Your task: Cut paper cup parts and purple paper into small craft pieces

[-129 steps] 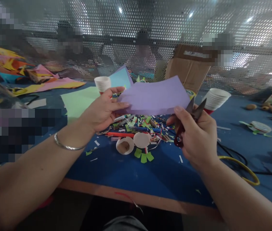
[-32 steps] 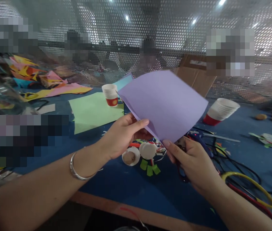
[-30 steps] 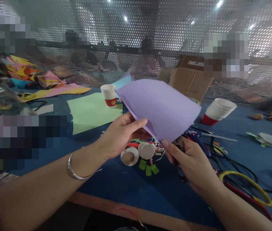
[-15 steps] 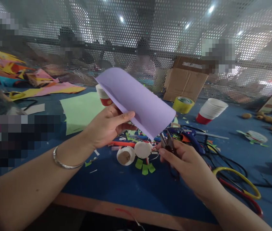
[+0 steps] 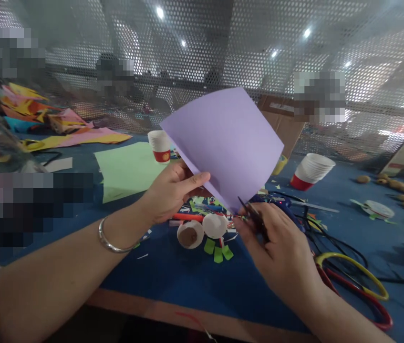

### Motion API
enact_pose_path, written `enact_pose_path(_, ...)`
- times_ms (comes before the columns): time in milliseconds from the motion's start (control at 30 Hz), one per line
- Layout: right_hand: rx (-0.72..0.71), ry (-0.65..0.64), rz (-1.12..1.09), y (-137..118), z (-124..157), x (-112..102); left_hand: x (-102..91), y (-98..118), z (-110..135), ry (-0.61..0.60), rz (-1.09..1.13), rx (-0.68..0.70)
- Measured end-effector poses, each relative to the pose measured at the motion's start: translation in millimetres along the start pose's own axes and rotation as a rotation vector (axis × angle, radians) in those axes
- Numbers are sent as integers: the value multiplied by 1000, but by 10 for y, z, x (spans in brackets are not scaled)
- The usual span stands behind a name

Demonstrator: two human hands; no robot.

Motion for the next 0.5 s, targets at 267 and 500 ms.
enact_pose_path(267, -213, 107, 94, -217, -296, 40, 115, 89, 107, 45, 37, 158)
enact_pose_path(500, 40, 80, -181, -218, -388, 112, 99, 131, 134, 15, -22, 97)
Point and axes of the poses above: each hand's wrist, its own z-axis away from the middle knuckle, its own x-axis out of the palm, y = z × x, the point moved 2 cm from there along -z, towards the middle knuckle, and after that the axes turned 7 degrees about y, right-handed, at the moved point
